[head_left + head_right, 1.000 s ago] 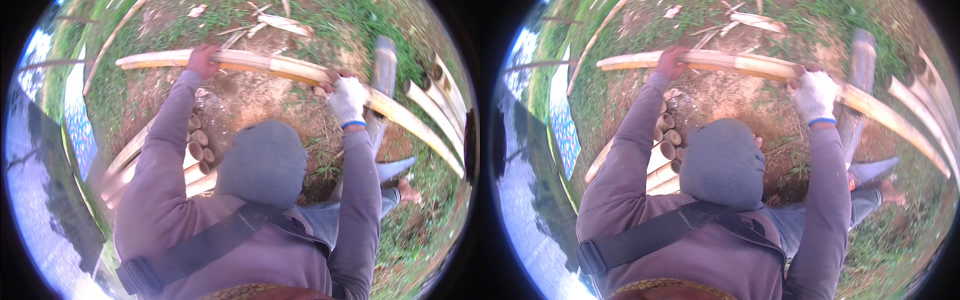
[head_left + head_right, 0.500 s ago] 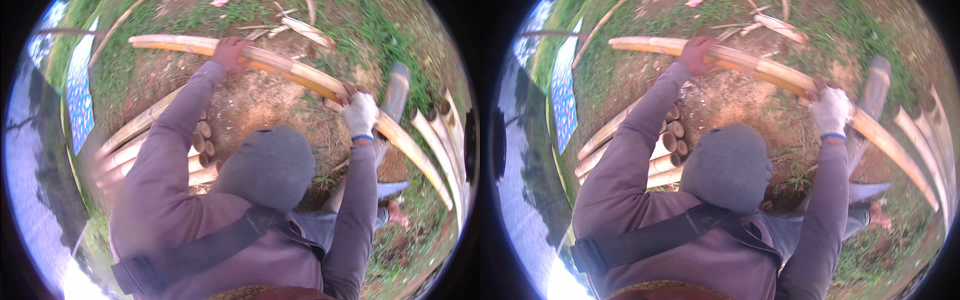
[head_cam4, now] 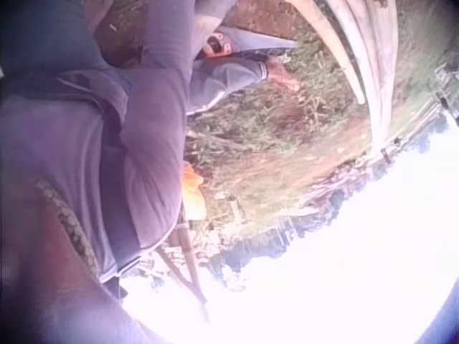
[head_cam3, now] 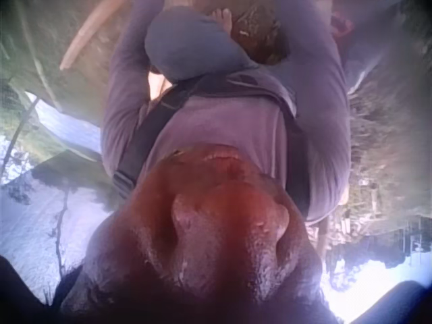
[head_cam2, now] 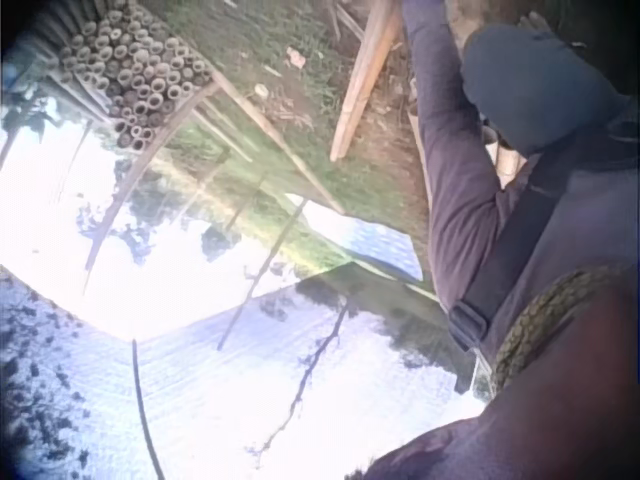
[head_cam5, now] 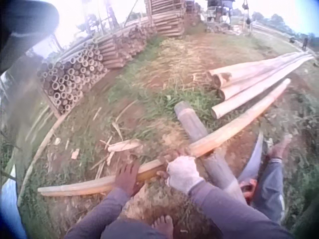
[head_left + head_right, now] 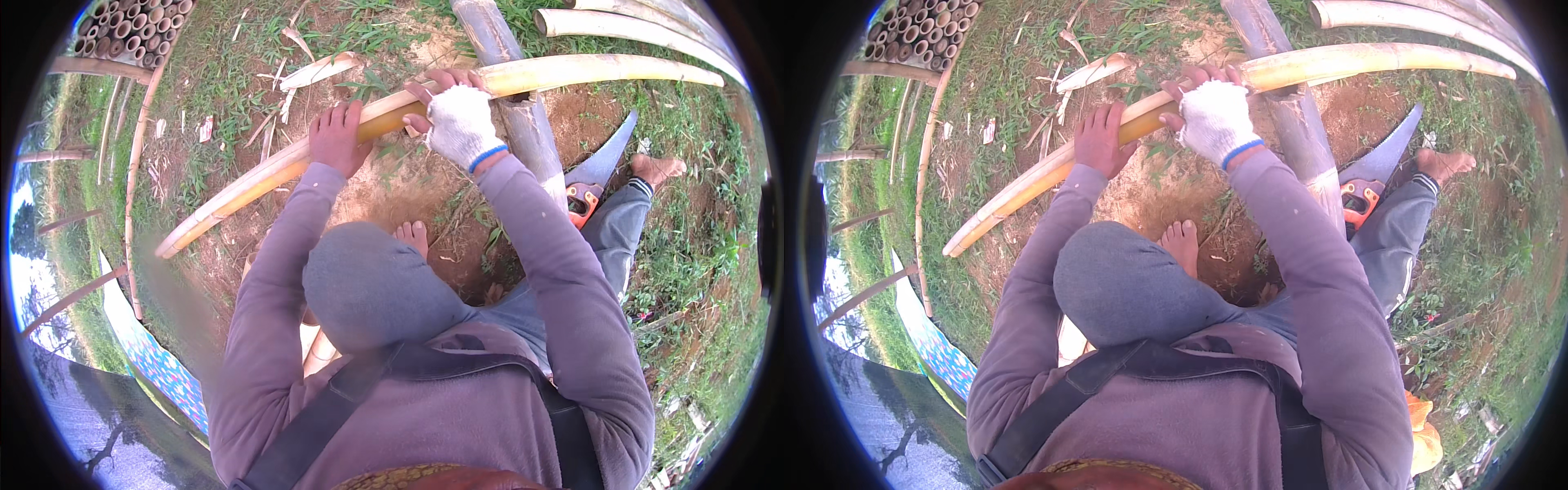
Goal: The person uses a hand saw to cut long bamboo poles into shorter sections. They position each pole on a wooden support, saw through it, and then move the cut pieces aside to a growing pile.
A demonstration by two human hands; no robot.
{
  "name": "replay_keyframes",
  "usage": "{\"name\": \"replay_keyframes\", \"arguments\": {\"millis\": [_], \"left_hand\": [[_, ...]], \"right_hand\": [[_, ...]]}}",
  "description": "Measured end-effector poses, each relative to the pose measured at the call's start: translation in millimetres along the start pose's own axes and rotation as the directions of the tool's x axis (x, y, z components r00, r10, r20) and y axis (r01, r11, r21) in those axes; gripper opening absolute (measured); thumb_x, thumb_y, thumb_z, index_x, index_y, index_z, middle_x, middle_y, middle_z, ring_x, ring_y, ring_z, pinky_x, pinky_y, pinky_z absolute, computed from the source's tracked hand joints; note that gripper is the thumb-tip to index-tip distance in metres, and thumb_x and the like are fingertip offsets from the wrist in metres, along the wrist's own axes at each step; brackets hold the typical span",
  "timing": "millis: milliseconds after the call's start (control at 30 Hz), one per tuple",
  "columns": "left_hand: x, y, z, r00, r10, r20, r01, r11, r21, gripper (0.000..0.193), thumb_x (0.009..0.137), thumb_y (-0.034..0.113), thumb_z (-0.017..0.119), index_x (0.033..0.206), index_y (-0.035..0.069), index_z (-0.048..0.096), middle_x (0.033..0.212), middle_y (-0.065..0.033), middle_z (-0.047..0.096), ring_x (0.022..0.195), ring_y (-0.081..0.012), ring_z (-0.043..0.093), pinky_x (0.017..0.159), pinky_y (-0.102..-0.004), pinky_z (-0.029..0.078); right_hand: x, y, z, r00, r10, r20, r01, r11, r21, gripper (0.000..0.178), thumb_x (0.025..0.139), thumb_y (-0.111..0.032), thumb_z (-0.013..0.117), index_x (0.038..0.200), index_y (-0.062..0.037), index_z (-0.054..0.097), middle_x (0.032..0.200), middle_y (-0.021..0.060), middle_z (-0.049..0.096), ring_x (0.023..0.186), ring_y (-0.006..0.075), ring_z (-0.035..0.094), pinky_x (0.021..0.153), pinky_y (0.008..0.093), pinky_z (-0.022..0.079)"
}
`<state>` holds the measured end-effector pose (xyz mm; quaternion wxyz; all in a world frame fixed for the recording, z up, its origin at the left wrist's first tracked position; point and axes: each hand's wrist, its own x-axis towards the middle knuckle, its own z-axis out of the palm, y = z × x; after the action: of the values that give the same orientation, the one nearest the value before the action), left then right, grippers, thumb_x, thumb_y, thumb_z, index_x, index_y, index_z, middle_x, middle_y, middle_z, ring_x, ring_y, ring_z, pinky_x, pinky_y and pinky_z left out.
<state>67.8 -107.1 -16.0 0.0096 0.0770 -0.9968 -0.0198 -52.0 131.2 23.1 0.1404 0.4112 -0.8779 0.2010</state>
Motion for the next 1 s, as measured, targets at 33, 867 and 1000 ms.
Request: {"name": "replay_keyframes", "arguments": {"millis": [33,867,1000], "left_hand": [[0,-1,2,1.0,-0.01,0.011,0.01,1.0,-0.003,0.092,0.084,0.042,0.088,0.159,0.019,0.042,0.156,-0.0112,0.052,0.144,-0.0352,0.05,0.12,-0.0545,0.038],[-6,1,-1,0.994,-0.094,0.05,0.09,0.993,0.077,0.087,0.082,0.041,0.089,0.152,0.013,0.046,0.145,-0.0159,0.055,0.136,-0.0408,0.054,0.115,-0.0556,0.043],[-3,-4,0,0.993,-0.103,0.051,0.099,0.992,0.071,0.087,0.083,0.042,0.088,0.153,0.015,0.046,0.146,-0.0139,0.055,0.137,-0.0391,0.053,0.113,-0.0561,0.046]], "right_hand": [[-21,8,-13,0.996,0.039,-0.076,-0.033,0.997,0.077,0.046,0.091,-0.043,0.078,0.132,-0.022,0.073,0.136,0.0095,0.063,0.133,0.0344,0.057,0.115,0.0588,0.039],[-282,188,-40,-0.223,0.953,0.205,-0.974,-0.226,-0.012,0.05,0.095,-0.034,0.07,0.134,-0.0019,0.071,0.137,0.0236,0.072,0.128,0.0381,0.071,0.108,0.0485,0.057],[-294,200,-19,-0.167,0.914,0.37,-0.947,-0.253,0.198,0.044,0.09,-0.03,0.066,0.114,0.0034,0.08,0.119,0.0273,0.078,0.117,0.0404,0.076,0.101,0.0474,0.059]]}}
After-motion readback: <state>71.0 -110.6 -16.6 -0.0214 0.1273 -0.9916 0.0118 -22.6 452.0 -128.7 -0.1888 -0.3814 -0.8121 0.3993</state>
